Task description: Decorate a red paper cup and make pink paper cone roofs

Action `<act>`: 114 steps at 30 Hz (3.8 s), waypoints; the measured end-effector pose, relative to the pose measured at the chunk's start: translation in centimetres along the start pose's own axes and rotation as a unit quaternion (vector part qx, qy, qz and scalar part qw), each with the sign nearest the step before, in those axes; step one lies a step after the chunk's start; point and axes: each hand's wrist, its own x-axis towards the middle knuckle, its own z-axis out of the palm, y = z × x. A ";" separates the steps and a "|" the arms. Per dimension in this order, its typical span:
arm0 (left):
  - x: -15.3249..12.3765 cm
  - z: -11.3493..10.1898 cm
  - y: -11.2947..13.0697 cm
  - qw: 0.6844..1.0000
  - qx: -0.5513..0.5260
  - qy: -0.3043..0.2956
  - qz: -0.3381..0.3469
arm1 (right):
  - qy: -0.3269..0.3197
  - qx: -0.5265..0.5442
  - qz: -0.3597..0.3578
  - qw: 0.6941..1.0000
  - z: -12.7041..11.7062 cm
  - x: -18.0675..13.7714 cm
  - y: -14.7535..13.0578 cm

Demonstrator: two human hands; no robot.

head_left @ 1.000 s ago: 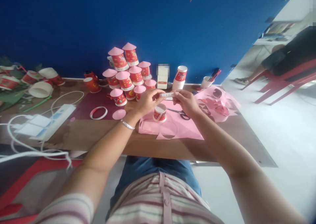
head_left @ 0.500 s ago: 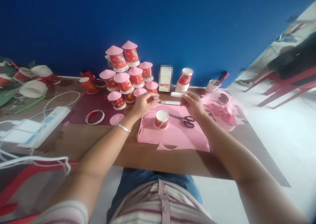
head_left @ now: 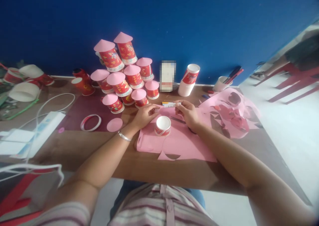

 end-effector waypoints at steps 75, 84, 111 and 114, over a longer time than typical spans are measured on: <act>3.7 -2.5 8.1 0.981 -0.184 0.064 0.025 | -0.111 -0.034 -0.014 0.993 2.5 -1.8 -4.4; 3.8 -2.2 8.2 0.966 -0.252 0.054 -0.012 | -0.091 -0.085 -0.075 0.989 1.7 -1.6 -3.9; 3.8 -2.3 8.2 0.975 -0.219 0.047 -0.002 | -0.126 -0.059 -0.078 0.987 1.2 -1.3 -3.0; 3.8 -2.3 8.2 0.973 -0.228 0.046 -0.008 | -0.128 -0.039 -0.076 0.988 1.4 -1.2 -2.7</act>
